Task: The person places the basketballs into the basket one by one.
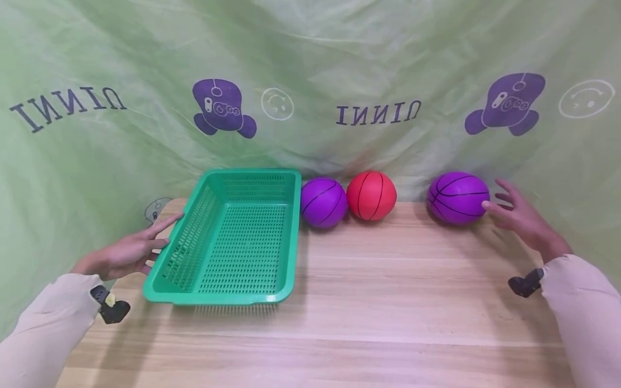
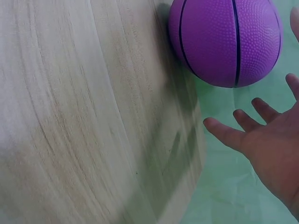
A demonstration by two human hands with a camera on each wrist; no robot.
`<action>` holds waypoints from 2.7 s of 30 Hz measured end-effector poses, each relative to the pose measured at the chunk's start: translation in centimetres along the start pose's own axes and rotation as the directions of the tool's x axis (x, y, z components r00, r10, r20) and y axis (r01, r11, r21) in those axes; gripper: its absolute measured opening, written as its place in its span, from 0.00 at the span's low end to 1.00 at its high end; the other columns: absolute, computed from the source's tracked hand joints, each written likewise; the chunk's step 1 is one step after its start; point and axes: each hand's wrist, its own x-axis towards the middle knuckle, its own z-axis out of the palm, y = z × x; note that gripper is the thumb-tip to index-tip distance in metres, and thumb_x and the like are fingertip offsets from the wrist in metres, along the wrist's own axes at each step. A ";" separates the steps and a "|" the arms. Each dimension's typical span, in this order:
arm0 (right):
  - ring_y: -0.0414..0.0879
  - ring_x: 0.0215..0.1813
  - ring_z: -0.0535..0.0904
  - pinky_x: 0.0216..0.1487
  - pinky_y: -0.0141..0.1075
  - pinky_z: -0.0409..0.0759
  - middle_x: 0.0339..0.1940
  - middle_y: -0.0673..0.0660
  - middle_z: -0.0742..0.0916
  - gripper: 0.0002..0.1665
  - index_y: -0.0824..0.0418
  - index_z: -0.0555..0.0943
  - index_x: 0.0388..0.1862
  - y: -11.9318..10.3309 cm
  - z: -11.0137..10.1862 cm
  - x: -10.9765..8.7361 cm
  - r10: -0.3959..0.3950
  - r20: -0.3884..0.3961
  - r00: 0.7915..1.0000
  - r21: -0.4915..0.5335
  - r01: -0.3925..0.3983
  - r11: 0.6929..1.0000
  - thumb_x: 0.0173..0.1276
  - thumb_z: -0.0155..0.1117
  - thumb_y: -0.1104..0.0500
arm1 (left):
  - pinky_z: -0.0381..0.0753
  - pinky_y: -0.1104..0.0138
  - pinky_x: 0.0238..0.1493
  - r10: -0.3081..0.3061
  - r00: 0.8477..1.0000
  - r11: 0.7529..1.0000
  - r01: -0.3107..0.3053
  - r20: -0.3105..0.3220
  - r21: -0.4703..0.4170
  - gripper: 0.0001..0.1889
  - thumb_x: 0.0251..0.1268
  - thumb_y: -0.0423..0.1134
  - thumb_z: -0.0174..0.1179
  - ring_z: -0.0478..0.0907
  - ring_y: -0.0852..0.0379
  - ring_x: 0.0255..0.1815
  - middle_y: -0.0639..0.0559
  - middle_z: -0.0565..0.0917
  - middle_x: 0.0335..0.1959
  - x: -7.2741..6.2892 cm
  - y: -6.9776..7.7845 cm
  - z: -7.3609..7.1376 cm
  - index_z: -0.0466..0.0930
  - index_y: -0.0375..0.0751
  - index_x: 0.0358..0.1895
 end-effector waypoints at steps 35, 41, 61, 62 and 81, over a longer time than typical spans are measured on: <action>0.35 0.47 0.81 0.43 0.31 0.84 0.62 0.54 0.61 0.43 0.42 0.42 0.83 2.5 1.5 5.1 -0.065 0.060 0.996 0.595 0.016 0.804 0.80 0.49 0.63 | 0.79 0.37 0.50 0.026 0.999 0.998 -0.025 0.029 -0.054 0.36 0.85 0.38 0.37 0.79 0.43 0.59 0.28 0.38 0.77 0.3 -0.3 -0.3 0.25 0.71 0.80; 0.34 0.47 0.80 0.43 0.29 0.84 0.59 0.52 0.64 0.43 0.45 0.45 0.83 2.1 2.0 5.1 -0.043 0.042 0.998 0.571 0.012 0.821 0.79 0.51 0.64 | 0.79 0.38 0.50 0.036 0.999 0.998 -0.034 0.027 -0.057 0.36 0.85 0.40 0.38 0.80 0.41 0.56 0.38 0.61 0.70 0.3 -0.5 -0.5 0.26 0.70 0.80; 0.37 0.47 0.80 0.43 0.31 0.85 0.63 0.63 0.61 0.39 0.47 0.56 0.79 -0.8 3.5 3.4 -0.099 0.060 0.993 0.395 0.067 0.916 0.76 0.53 0.69 | 0.80 0.40 0.51 0.021 0.999 0.999 -0.020 0.026 -0.043 0.37 0.85 0.38 0.37 0.79 0.43 0.57 0.28 0.38 0.77 0.4 -0.5 -0.3 0.25 0.70 0.80; 0.37 0.48 0.81 0.43 0.31 0.85 0.62 0.63 0.61 0.39 0.48 0.56 0.79 -0.9 3.7 3.2 -0.106 0.063 0.992 0.395 0.073 0.916 0.76 0.53 0.70 | 0.80 0.40 0.52 0.020 0.999 0.999 -0.019 0.030 -0.047 0.37 0.85 0.38 0.38 0.79 0.43 0.57 0.29 0.36 0.78 0.4 -0.5 -0.2 0.25 0.71 0.80; 0.39 0.53 0.79 0.47 0.31 0.84 0.63 0.58 0.65 0.43 0.49 0.58 0.79 -3.9 7.8 1.3 -0.280 0.072 0.957 0.380 0.233 0.895 0.70 0.54 0.74 | 0.80 0.41 0.52 0.000 1.000 0.999 -0.001 -0.013 -0.049 0.38 0.84 0.38 0.39 0.79 0.43 0.57 0.27 0.45 0.76 0.2 -0.5 0.2 0.25 0.69 0.80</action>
